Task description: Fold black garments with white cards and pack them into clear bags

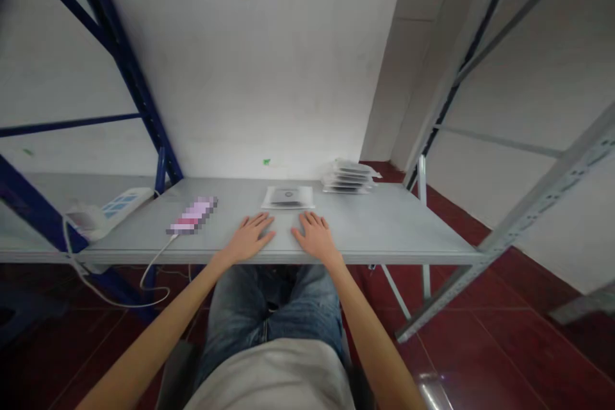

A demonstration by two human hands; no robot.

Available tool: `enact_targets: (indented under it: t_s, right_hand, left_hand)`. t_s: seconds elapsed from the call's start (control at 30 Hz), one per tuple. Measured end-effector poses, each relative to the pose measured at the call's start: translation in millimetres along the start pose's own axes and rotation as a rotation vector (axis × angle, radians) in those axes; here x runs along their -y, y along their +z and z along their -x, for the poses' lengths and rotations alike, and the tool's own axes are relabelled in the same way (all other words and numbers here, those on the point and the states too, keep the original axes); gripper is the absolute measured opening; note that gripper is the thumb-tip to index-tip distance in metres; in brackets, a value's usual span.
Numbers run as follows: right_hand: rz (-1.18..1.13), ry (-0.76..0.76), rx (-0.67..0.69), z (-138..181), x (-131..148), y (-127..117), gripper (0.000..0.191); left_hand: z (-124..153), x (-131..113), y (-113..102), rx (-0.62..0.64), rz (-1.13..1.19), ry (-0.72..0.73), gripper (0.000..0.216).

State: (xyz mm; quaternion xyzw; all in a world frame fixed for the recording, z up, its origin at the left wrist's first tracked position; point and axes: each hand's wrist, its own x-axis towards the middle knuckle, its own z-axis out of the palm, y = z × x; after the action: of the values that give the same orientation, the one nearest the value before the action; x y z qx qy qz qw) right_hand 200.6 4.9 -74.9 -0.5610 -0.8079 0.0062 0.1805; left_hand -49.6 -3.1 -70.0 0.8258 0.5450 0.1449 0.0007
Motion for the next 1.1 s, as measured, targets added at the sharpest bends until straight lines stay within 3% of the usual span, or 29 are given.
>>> enact_targets:
  t_s: [0.8, 0.97, 1.1]
  right_hand:
    - [0.003, -0.017, -0.009, 0.2, -1.2, 1.1, 0.058]
    - [-0.077, 0.003, -0.146, -1.7, 0.5, -4.1, 0.052]
    - [-0.104, -0.061, -0.250, -25.8, 17.3, -11.6, 0.060]
  left_hand:
    - [0.1, 1.4, 1.6, -0.010, -0.013, 0.009, 0.059]
    - [0.1, 0.6, 1.3, -0.019, -0.023, -0.003, 0.058]
    - [0.2, -0.2, -0.1, -0.023, -0.021, 0.011, 0.059]
